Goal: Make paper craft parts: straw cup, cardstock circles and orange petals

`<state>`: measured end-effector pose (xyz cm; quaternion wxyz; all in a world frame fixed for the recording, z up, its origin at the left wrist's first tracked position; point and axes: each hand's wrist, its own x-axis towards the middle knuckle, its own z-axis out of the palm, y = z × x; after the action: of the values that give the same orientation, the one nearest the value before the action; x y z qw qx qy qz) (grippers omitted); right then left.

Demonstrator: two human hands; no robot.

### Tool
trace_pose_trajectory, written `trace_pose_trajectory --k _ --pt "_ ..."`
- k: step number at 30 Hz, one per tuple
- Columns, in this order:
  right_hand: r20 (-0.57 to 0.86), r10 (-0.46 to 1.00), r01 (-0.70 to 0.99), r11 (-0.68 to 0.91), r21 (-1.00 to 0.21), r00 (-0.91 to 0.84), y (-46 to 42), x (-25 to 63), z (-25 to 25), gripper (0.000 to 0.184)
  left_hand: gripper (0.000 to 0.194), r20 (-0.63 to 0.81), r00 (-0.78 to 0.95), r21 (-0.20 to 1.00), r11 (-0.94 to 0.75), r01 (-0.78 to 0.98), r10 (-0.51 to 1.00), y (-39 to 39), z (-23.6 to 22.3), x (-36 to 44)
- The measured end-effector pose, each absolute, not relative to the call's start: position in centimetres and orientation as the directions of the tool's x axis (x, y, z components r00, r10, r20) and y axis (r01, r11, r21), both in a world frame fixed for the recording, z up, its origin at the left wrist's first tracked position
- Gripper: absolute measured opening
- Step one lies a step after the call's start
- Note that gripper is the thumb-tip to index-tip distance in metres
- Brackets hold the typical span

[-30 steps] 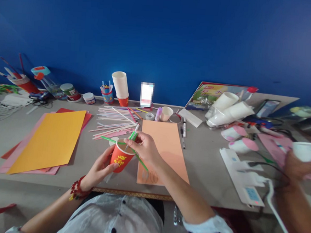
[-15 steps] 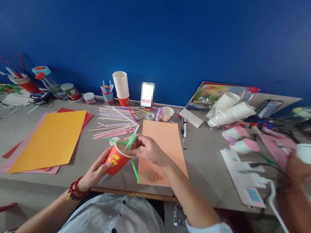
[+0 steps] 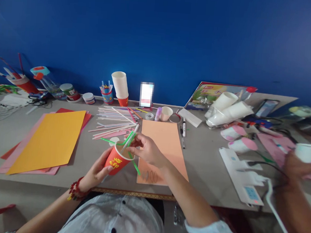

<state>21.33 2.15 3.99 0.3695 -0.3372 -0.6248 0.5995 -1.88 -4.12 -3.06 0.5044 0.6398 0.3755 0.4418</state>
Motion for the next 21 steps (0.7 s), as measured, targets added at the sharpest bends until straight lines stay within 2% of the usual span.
trace_pose_trajectory --k 5,9,11,13,18,21 --pt "0.039 0.867 -0.043 0.02 -0.999 -0.496 2.7 20.8 3.3 0.041 0.057 0.077 0.196 0.997 -0.081 0.015 0.977 -4.2 -3.8 -1.2" --pt "0.078 0.91 -0.009 0.082 -0.997 -0.407 3.1 21.2 3.3 0.044 0.056 0.031 -0.131 0.998 -0.023 0.064 0.991 -2.3 -3.5 -2.9" --pt "0.085 0.936 0.075 0.118 -0.99 -0.343 3.1 22.0 3.3 0.039 0.053 0.092 -0.236 0.975 -0.04 0.22 0.967 -0.7 -2.8 -5.1" --pt "0.077 0.956 0.162 0.126 -0.979 -0.283 2.9 23.1 3.0 0.034 0.052 0.174 -0.291 0.882 -0.017 0.471 0.941 0.9 -2.1 -7.8" --pt "0.034 0.981 0.378 0.105 -0.92 -0.19 1.4 26.4 0.5 0.027 0.049 0.149 -0.339 0.755 0.114 0.645 0.929 3.2 -2.2 -13.7" --pt "0.093 0.98 0.538 0.175 -0.825 -0.176 0.3 28.2 -1.6 0.022 0.056 0.181 -0.289 0.638 0.111 0.762 0.94 3.2 -3.0 -15.0"
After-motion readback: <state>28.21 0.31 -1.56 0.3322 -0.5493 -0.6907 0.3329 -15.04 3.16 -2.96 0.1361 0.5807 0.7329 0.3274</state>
